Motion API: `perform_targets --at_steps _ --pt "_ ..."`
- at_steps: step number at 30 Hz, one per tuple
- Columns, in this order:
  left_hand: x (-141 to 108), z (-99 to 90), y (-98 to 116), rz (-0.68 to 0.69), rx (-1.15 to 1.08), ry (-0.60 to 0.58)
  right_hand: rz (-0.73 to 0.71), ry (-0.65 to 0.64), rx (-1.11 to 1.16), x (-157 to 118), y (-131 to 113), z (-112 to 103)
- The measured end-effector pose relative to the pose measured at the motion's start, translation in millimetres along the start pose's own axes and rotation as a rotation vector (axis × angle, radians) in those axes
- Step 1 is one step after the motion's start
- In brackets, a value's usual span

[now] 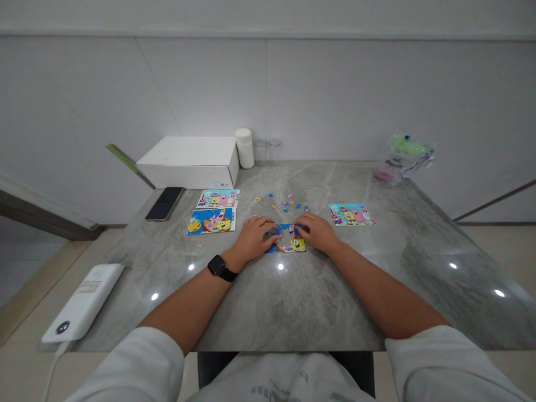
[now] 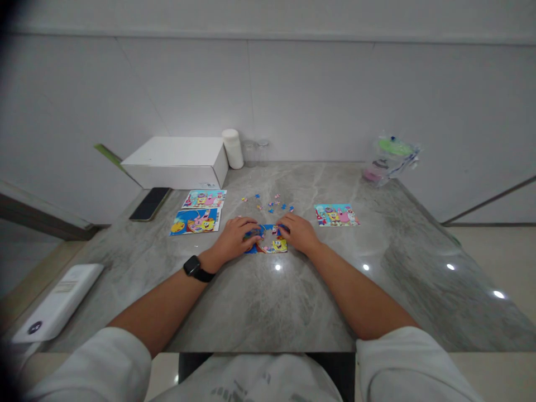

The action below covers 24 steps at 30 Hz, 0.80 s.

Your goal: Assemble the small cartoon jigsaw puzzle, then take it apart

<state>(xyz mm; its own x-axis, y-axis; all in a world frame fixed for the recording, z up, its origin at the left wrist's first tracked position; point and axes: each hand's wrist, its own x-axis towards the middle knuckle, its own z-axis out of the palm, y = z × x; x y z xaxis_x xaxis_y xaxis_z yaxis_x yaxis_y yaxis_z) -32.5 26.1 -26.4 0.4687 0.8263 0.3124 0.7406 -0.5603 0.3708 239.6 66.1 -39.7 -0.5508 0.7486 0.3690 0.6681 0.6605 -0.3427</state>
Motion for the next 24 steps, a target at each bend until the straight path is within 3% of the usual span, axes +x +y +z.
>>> perform_targets --at_steps 6,12,17,24 --pt "-3.0 -20.5 -16.8 -0.090 -0.004 0.113 0.025 0.027 -0.006 -3.5 5.3 -6.4" --pt "-13.0 -41.8 -32.5 0.024 -0.010 -0.057 -0.069 -0.115 0.017 -9.9 9.5 -22.9" --pt "-17.4 -40.2 -33.8 0.053 0.025 -0.151 -0.095 -0.187 0.046 -12.7 8.6 -28.1" --pt "-16.4 -40.0 -30.7 0.061 0.008 -0.185 -0.083 -0.202 0.040 -13.1 3.8 -26.8"
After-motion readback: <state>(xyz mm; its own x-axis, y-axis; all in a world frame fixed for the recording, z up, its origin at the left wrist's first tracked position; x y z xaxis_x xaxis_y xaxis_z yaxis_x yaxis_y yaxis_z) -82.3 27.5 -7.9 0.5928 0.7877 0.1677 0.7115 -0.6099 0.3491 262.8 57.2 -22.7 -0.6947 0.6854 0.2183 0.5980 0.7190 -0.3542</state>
